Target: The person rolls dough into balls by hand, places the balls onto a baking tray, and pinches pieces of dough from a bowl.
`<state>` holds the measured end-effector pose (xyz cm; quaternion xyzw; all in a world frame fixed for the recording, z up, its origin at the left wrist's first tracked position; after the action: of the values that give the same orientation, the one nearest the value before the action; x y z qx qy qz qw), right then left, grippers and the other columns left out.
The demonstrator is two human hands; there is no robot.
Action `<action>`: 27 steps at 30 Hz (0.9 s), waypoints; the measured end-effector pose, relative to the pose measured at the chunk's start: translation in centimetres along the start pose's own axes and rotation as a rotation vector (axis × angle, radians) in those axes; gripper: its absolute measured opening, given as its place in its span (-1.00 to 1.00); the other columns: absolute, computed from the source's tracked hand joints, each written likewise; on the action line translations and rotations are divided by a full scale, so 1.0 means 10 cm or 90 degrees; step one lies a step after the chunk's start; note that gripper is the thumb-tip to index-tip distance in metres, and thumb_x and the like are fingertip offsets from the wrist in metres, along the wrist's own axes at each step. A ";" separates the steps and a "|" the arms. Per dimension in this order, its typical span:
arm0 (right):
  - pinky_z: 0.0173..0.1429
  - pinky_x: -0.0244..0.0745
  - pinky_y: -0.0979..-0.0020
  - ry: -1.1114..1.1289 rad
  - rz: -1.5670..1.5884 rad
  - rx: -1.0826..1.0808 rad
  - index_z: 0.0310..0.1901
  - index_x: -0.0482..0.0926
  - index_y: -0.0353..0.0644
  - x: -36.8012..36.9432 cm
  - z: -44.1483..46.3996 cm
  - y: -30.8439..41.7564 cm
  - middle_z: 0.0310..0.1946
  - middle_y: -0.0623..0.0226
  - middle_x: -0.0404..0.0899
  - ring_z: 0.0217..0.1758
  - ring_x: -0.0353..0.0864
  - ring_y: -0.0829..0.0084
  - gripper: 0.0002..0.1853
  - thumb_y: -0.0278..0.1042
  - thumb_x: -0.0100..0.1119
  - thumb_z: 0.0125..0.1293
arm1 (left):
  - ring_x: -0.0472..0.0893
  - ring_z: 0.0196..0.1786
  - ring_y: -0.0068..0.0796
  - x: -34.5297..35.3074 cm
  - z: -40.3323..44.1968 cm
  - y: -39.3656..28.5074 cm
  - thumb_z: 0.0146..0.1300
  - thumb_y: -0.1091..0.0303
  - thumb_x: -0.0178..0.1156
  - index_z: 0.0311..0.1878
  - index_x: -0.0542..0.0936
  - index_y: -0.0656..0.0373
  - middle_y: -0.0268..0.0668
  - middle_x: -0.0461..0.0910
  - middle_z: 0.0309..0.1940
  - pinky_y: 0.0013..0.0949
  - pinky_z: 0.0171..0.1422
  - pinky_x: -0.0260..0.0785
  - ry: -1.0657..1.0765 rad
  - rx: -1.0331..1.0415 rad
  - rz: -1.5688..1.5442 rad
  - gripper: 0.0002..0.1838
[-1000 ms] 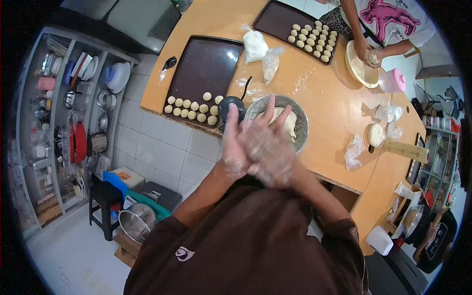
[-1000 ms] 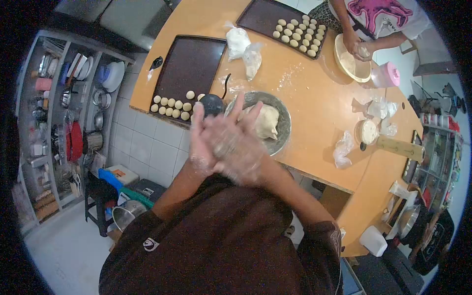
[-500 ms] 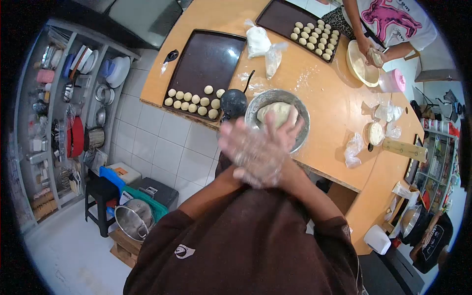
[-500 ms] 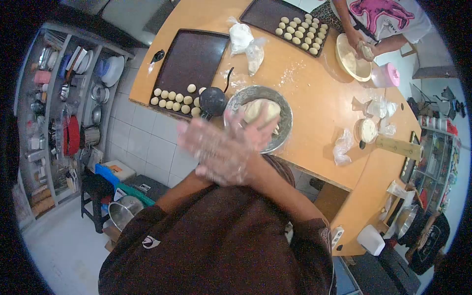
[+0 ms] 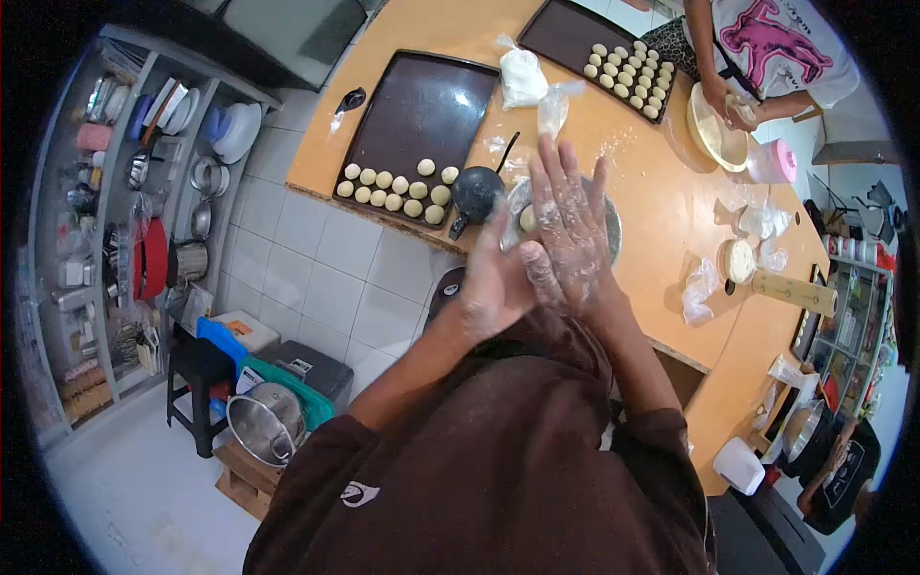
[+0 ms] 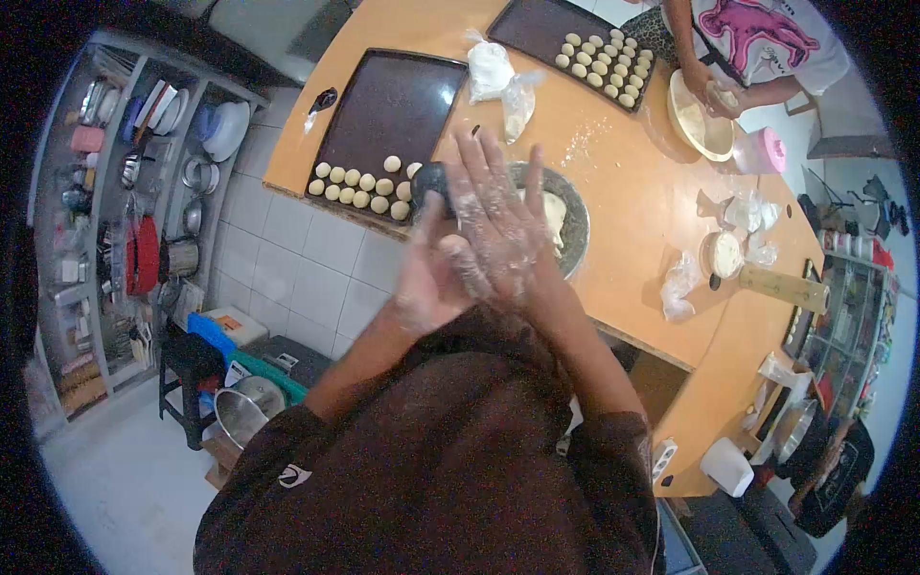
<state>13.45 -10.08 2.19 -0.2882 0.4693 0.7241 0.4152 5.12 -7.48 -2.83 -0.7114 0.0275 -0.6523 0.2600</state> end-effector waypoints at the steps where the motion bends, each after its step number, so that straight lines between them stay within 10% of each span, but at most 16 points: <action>1: 0.61 -0.52 -0.22 0.018 -0.002 -0.032 0.51 0.14 -0.23 0.06 -0.13 -0.03 0.56 0.08 0.05 0.66 -0.08 0.15 -0.30 0.06 -0.17 0.49 | -0.32 0.67 -0.33 0.01 0.01 -0.11 0.32 -0.55 -0.37 0.63 -0.19 -0.21 -0.28 -0.25 0.65 -0.06 0.69 -0.36 -0.017 -0.107 -0.140 -0.04; 7: 0.59 -0.56 -0.27 0.070 -0.001 -0.162 0.52 0.15 -0.19 0.27 -0.11 0.58 0.58 0.14 0.03 0.66 -0.06 0.16 -0.29 0.13 -0.28 0.52 | -0.30 0.66 -0.08 0.09 0.13 0.04 0.30 -0.58 -0.60 0.63 -0.25 -0.17 -0.12 -0.26 0.64 0.02 0.66 -0.61 -0.082 -0.112 0.064 -0.02; 11: 0.59 -0.58 -0.27 -0.030 0.058 0.036 0.52 0.18 -0.15 0.08 0.15 0.19 0.59 0.20 0.02 0.66 -0.07 0.21 -0.29 0.18 -0.33 0.52 | -0.30 0.66 -0.12 0.04 -0.15 -0.25 0.30 -0.57 -0.57 0.63 -0.21 -0.14 -0.13 -0.22 0.63 -0.03 0.68 -0.51 -0.093 -0.132 -0.061 -0.02; 15: 0.59 -0.59 -0.24 0.117 0.082 -0.162 0.52 0.15 -0.17 0.46 -0.25 0.60 0.59 0.17 0.02 0.66 -0.08 0.20 -0.26 0.20 -0.26 0.50 | -0.28 0.66 -0.14 0.02 -0.15 -0.49 0.40 -0.44 -0.48 0.62 -0.14 -0.16 -0.12 -0.20 0.63 -0.01 0.68 -0.24 -0.008 -0.004 -0.222 -0.14; 16: 0.59 -0.59 -0.24 0.108 0.043 -0.185 0.51 0.16 -0.20 0.49 -0.18 0.69 0.58 0.10 0.01 0.66 -0.11 0.13 -0.26 0.19 -0.31 0.52 | -0.30 0.66 -0.15 -0.13 -0.14 -0.27 0.36 -0.48 -0.44 0.62 -0.19 -0.23 -0.13 -0.27 0.64 -0.01 0.67 -0.18 0.133 -0.003 -0.583 -0.11; 23: 0.58 -0.67 -0.25 0.006 0.089 0.008 0.49 0.24 -0.14 0.20 0.41 0.56 0.55 0.09 0.09 0.66 -0.12 0.07 -0.28 0.22 -0.37 0.53 | -0.34 0.66 -0.05 0.02 -0.38 -0.66 0.32 -0.55 -0.39 0.63 -0.13 -0.19 -0.18 -0.17 0.63 0.06 0.67 -0.32 -0.018 -0.015 -0.196 -0.05; 24: 0.57 -0.68 -0.26 0.025 0.073 -0.034 0.48 0.25 -0.15 0.27 0.35 0.70 0.55 0.10 0.09 0.66 -0.10 0.08 -0.29 0.21 -0.37 0.54 | -0.24 0.65 -0.04 -0.04 -0.36 -0.72 0.25 -0.63 -0.40 0.63 -0.16 -0.13 -0.12 -0.15 0.63 0.08 0.66 -0.28 0.020 0.085 -0.588 0.05; 27: 0.57 -0.66 -0.29 0.062 0.037 -0.181 0.45 0.30 -0.18 0.47 0.27 1.01 0.53 0.09 0.14 0.63 0.01 0.09 -0.32 0.17 -0.34 0.54 | -0.19 0.65 -0.05 -0.35 -0.16 -0.39 0.22 -0.65 -0.39 0.63 -0.17 -0.10 -0.05 -0.17 0.62 0.05 0.66 -0.36 -0.181 -0.094 -0.120 0.09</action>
<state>2.30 -8.19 3.90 -0.3653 0.3900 0.7801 0.3254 1.95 -3.31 -4.38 -0.8131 -0.0283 -0.5628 0.1458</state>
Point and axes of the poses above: each hand's wrist, its own z-axis towards the middle knuckle, its own x-axis out of the palm, y = z × x, the point moved 4 cm from there along z, towards the middle knuckle
